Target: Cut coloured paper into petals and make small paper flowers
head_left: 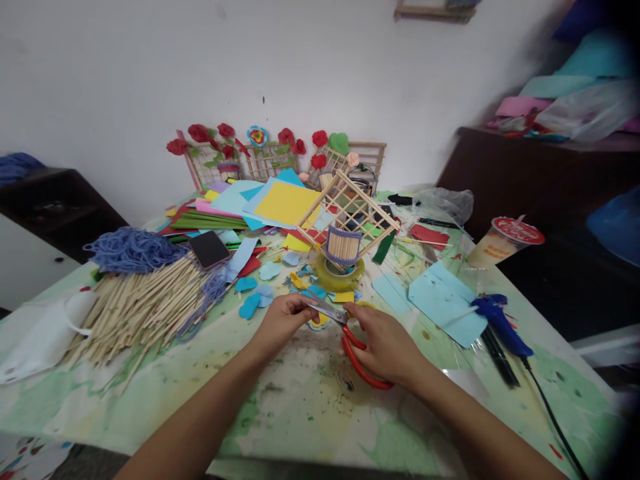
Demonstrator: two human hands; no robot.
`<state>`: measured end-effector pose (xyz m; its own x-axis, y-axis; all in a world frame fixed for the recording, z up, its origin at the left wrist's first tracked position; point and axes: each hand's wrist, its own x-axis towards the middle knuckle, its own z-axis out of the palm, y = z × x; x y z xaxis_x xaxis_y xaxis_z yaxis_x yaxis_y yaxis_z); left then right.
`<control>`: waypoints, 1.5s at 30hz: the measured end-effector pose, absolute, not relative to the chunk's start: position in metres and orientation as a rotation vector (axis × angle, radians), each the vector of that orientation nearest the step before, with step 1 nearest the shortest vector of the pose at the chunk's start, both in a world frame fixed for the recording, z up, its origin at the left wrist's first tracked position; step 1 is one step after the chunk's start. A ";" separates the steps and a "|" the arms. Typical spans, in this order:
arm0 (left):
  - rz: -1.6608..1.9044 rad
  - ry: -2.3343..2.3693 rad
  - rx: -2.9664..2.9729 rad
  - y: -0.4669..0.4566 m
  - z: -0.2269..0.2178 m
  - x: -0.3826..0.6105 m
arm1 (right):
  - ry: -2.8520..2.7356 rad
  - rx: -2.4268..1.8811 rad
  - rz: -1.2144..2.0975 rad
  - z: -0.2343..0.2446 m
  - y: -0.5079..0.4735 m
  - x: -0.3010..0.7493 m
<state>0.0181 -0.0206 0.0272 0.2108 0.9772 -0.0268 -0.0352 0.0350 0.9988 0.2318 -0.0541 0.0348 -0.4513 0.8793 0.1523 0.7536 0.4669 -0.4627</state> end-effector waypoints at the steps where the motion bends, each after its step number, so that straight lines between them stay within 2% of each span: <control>1: 1.047 1.042 1.260 -0.021 0.027 0.018 | -2.353 -1.371 0.467 0.034 -0.054 0.232; 25: 0.989 1.113 1.335 -0.023 0.030 0.016 | -2.342 -1.365 0.603 0.039 -0.061 0.225; 35: 1.184 0.969 0.927 -0.016 0.031 0.010 | -2.294 -1.763 0.165 0.035 -0.045 0.248; 45: 1.163 0.854 0.608 -0.011 0.032 0.007 | -2.278 -1.963 0.128 0.036 -0.029 0.281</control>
